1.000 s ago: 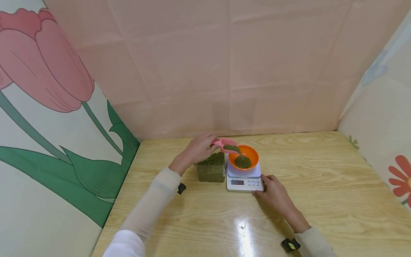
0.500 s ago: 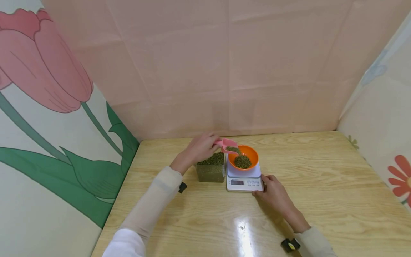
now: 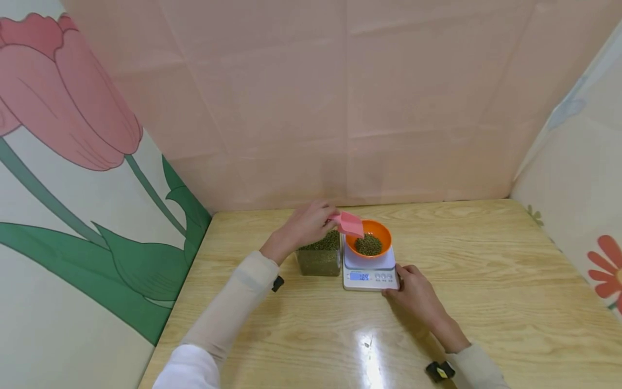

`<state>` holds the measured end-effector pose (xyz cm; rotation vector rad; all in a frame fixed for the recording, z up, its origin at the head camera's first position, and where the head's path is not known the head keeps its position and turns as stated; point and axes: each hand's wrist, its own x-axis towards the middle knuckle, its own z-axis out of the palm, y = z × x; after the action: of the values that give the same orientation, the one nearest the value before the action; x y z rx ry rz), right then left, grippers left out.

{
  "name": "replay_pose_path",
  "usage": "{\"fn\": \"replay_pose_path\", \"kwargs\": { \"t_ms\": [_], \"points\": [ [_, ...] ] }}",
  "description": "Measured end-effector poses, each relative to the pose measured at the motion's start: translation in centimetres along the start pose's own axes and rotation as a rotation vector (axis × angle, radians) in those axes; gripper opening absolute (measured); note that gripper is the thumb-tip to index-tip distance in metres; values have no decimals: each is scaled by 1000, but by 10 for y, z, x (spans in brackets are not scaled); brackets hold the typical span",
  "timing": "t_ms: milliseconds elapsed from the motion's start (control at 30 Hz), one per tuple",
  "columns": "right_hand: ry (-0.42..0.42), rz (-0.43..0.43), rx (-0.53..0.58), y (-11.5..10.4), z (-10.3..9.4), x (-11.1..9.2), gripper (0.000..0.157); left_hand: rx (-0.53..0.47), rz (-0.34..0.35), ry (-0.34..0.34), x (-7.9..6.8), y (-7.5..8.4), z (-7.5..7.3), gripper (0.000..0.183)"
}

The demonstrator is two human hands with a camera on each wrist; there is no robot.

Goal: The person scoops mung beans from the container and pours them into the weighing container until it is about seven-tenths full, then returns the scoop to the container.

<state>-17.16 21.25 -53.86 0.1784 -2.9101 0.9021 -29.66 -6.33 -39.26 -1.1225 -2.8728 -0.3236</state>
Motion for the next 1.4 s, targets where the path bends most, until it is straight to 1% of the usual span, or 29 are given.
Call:
{"fn": "replay_pose_path", "kwargs": {
  "t_ms": [500, 800, 967, 1200, 1400],
  "points": [
    [-3, -3, 4, 1, 0, 0, 78, 4, 18, 22, 1, 1, 0, 32],
    [-5, -7, 9, 2, 0, 0, 78, -27, -2, 29, -1, 0, -2, 33],
    [-15, -3, 12, 2, -1, 0, 78, -27, -17, 25, -3, -1, -4, 34],
    [-20, 5, 8, 2, -1, 0, 78, -40, -20, 22, -7, -3, -7, 35],
    [-20, 6, 4, 3, -1, 0, 78, -35, -13, 32, -13, -8, -10, 32]
  ]
}}
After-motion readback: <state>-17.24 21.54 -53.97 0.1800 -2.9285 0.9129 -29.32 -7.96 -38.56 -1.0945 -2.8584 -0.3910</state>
